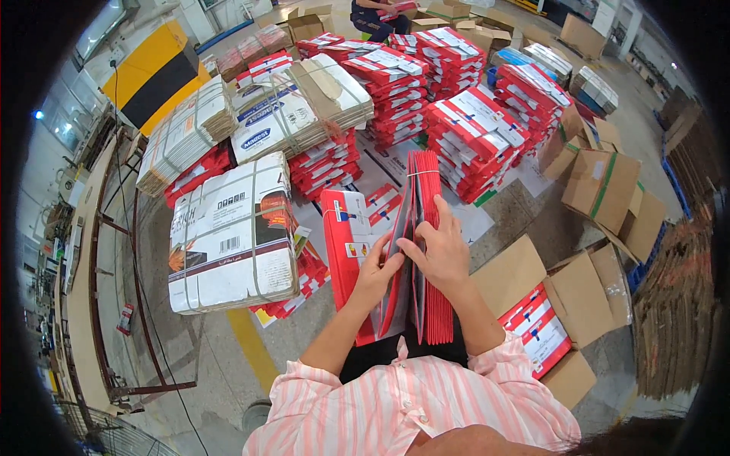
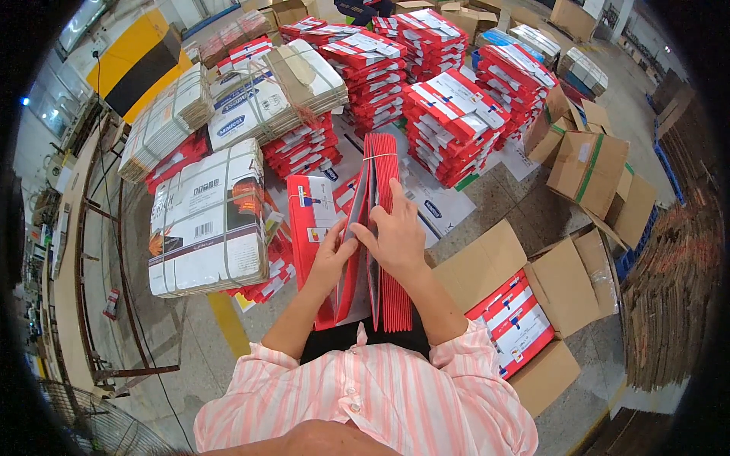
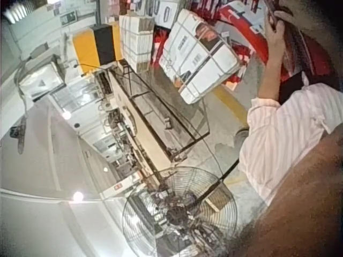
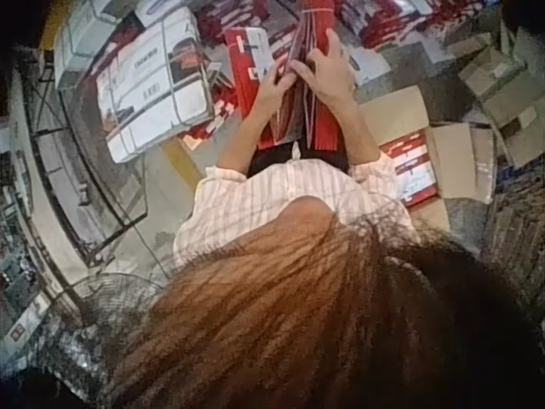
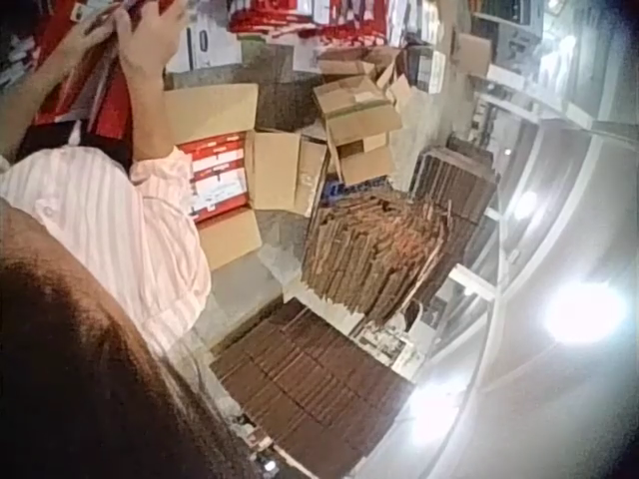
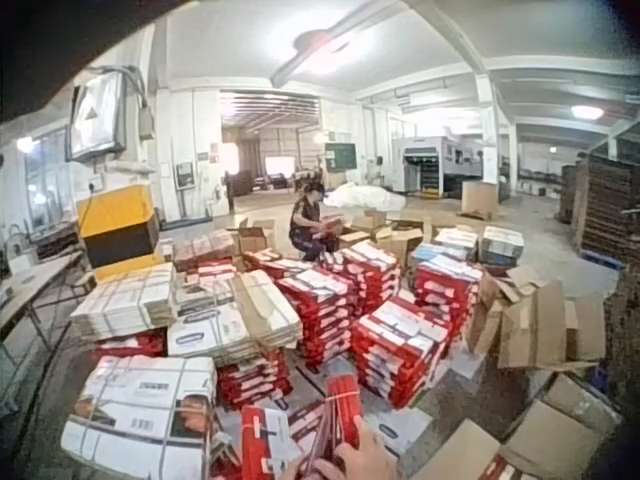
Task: Packing flattened red and white cardboard boxes into a larger shipping carton.
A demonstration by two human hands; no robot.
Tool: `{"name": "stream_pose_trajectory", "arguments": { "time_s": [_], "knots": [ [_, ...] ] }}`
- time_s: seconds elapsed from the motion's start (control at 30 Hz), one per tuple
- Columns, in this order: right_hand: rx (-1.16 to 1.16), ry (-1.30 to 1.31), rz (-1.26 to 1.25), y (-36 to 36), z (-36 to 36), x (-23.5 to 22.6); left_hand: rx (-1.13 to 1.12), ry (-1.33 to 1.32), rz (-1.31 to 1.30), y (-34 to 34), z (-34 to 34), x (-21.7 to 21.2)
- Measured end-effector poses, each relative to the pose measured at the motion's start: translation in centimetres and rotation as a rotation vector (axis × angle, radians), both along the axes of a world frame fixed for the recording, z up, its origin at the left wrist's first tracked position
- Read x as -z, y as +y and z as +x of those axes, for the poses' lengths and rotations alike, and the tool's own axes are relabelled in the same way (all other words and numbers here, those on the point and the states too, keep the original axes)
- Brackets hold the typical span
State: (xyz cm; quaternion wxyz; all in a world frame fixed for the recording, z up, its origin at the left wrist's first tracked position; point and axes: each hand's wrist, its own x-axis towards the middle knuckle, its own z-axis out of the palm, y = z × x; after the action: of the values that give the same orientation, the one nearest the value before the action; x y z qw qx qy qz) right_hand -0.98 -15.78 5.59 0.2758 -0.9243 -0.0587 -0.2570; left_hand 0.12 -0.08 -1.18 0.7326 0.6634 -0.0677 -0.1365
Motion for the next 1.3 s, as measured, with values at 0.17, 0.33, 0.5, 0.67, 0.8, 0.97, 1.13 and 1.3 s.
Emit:
{"name": "stream_pose_trajectory", "arguments": {
  "time_s": [0.17, 0.33, 0.5, 0.67, 0.8, 0.97, 1.13, 1.3],
  "knots": [
    [0.017, 0.050, 0.113, 0.0, 0.4, 0.2, 0.001, 0.036, -0.044, 0.0, 0.0, -0.7],
    [0.035, 0.040, 0.053, -1.0, 1.0, 0.5, 0.076, -0.104, 0.091, 0.8, -0.5, -1.0],
    [0.117, -0.002, 0.246, -7.1, -0.2, 3.3, -0.343, -0.653, 0.680, 4.9, 0.8, -0.9],
    [0.276, 0.117, 0.361, -13.2, -3.2, 8.8, -0.318, 0.239, 0.126, 8.9, 1.0, 4.3],
    [0.413, 0.331, 0.311, -14.2, -4.6, 9.6, -0.231, 0.272, -0.208, 10.7, 1.2, 8.0],
    [0.164, 0.018, 0.197, -11.6, -3.4, 8.3, -0.065, 0.063, -0.040, 4.9, 0.5, 1.3],
    [-0.219, 0.391, 0.728, -5.9, -0.9, 6.3, 0.030, -0.167, -0.017, 0.1, 1.6, 1.1],
    [-0.342, 0.466, 0.855, -4.0, 0.6, 5.6, -0.063, -0.271, 0.230, -1.0, 1.3, 1.2]
  ]
}}
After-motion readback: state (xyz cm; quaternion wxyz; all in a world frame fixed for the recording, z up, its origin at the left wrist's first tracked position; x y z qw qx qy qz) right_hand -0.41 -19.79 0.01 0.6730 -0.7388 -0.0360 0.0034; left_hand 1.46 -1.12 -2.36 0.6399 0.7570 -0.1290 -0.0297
